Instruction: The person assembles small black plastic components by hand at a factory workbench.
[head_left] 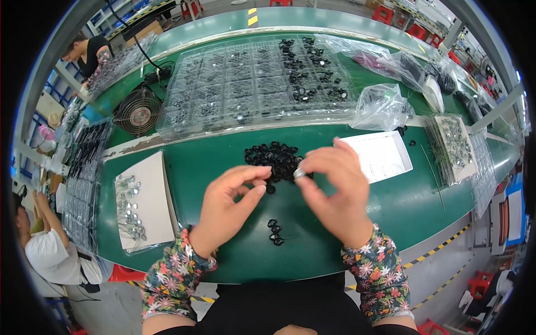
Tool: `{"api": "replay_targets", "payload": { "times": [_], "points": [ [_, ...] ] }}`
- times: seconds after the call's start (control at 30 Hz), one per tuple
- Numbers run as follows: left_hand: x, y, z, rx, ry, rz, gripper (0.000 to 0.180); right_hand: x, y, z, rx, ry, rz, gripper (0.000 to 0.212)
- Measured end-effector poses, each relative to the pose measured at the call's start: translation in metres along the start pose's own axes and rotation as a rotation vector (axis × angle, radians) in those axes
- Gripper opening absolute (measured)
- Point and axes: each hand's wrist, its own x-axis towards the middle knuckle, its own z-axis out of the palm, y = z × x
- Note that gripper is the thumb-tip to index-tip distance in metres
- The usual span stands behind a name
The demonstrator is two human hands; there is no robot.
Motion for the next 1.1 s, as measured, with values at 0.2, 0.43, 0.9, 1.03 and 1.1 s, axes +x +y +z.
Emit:
{"api": "replay_targets", "payload": {
  "times": [0.2, 0.43, 0.9, 1.03, 1.1],
  "points": [
    [0.029, 0.009, 0.016, 0.668, -0.374, 0.392, 0.016, 0.005, 0.019, -0.035, -0.006, 0.225, 0.153, 0.020],
    [0.044, -0.013, 0.055, 0.877, -0.553, 0.482, 0.022, 0.004, 0.022, -0.030, 0.019, 0.228, 0.110, 0.019],
    [0.025, 0.014, 0.014, -0.088, -0.260, -0.124, 0.017, -0.005, 0.010, -0.016, 0.117, 0.094, 0.113, 0.017],
    [0.004, 0.007, -0.013, -0.606, -0.228, -0.394, 0.021, -0.012, -0.006, 0.004, 0.272, -0.031, 0.100, 0.019],
    [-0.002, -0.004, -0.017, -0.775, -0.220, -0.434, 0.025, -0.013, -0.009, 0.011, 0.277, -0.047, 0.077, 0.019]
  ]
}}
